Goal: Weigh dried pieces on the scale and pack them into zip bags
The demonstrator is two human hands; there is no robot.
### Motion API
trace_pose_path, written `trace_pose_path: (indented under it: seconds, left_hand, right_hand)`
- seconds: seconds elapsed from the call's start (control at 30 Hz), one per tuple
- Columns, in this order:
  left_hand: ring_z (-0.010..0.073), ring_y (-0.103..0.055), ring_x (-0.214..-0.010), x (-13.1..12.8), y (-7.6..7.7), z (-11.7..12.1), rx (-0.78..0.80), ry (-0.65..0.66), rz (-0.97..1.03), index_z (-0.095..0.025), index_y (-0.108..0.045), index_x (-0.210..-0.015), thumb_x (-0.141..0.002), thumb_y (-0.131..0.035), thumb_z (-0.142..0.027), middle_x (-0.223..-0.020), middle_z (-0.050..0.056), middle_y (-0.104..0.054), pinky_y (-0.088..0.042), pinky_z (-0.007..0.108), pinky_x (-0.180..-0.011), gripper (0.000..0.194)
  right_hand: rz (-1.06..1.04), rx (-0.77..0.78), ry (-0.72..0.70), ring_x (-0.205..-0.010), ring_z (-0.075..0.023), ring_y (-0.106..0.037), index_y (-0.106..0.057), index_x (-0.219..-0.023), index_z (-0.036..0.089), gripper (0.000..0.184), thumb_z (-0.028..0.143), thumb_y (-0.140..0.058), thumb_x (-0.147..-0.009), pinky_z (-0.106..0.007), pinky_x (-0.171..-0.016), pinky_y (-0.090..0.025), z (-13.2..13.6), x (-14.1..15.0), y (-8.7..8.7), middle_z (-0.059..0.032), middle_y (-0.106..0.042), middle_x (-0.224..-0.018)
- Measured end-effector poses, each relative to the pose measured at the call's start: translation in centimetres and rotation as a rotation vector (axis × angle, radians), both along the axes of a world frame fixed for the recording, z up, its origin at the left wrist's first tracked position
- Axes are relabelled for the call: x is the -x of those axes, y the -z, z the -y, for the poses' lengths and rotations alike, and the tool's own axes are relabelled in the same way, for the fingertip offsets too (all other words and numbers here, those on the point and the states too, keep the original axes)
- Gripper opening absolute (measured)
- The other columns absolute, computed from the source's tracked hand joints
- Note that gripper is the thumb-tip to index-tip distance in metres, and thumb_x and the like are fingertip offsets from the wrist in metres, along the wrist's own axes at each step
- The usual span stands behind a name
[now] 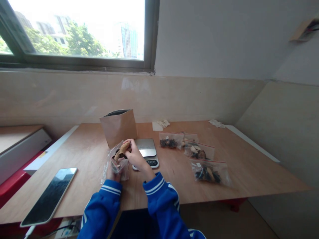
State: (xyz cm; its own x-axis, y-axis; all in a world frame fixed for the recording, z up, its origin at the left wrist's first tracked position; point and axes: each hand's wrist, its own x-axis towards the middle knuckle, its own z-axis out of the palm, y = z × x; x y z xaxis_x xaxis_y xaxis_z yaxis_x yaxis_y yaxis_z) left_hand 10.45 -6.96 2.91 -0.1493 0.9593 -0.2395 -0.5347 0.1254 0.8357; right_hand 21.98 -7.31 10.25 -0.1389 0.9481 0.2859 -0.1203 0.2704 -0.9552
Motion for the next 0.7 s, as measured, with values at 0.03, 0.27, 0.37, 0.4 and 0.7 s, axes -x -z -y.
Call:
trace_pose_path:
  seconds: [0.03, 0.27, 0.37, 0.4, 0.7]
  left_hand:
    - [0.0217, -0.068, -0.077, 0.1, 0.1, 0.1, 0.012, -0.017, 0.021, -0.022, -0.063, -0.110, -0.084, -0.050, -0.042, -0.087, 0.007, -0.071, -0.053, 0.029, -0.056, 0.035]
    - [0.0094, -0.057, -0.052, 0.1, -0.1, 0.9, -0.041, -0.056, 0.091, -0.018, -0.060, -0.116, -0.084, -0.054, -0.043, -0.089, 0.008, -0.070, -0.035, 0.017, -0.036, 0.041]
    - [0.0083, -0.055, -0.048, 0.0, -0.5, 1.1, -0.033, -0.034, 0.088, -0.016, -0.057, -0.122, -0.085, -0.053, -0.039, -0.086, 0.008, -0.069, -0.031, 0.016, -0.034, 0.044]
    - [0.0076, -0.053, -0.046, 0.0, -0.6, 1.2, -0.038, -0.028, 0.098, -0.016, -0.056, -0.124, -0.085, -0.053, -0.037, -0.086, 0.008, -0.070, -0.031, 0.016, -0.035, 0.045]
    - [0.0105, -0.060, -0.052, 0.1, -0.1, 1.0, 0.007, -0.035, 0.085, -0.019, -0.059, -0.119, -0.085, -0.051, -0.042, -0.086, 0.006, -0.071, -0.042, 0.019, -0.042, 0.042]
  right_hand:
    - [-0.063, 0.022, -0.002, -0.082, -0.0148, -0.055, -0.046, -0.096, 0.022, 0.028, 0.015, -0.054, -0.070, -0.027, -0.075, -0.048, -0.3, -0.3, -0.4, 0.0007, -0.053, -0.088]
    - [-0.243, -0.183, 0.169, -0.084, -0.0137, -0.054, -0.043, -0.098, 0.022, 0.031, 0.017, -0.058, -0.070, -0.026, -0.076, -0.047, -5.2, -1.9, -7.4, -0.0006, -0.051, -0.091]
    - [-0.151, -0.440, 0.289, -0.090, -0.0136, -0.053, -0.041, -0.102, 0.022, 0.027, 0.019, -0.053, -0.077, -0.028, -0.081, -0.047, -8.7, -1.1, -11.8, -0.0020, -0.049, -0.096]
    - [-0.111, -0.509, 0.296, -0.092, -0.0139, -0.053, -0.041, -0.104, 0.022, 0.028, 0.019, -0.052, -0.079, -0.029, -0.083, -0.047, -9.9, -0.6, -13.0, -0.0026, -0.049, -0.097]
    - [0.261, -0.646, 0.290, -0.088, -0.0143, -0.052, -0.043, -0.094, 0.021, 0.028, 0.002, -0.042, -0.073, -0.028, -0.085, -0.046, -14.9, 1.8, -10.8, -0.0025, -0.051, -0.092]
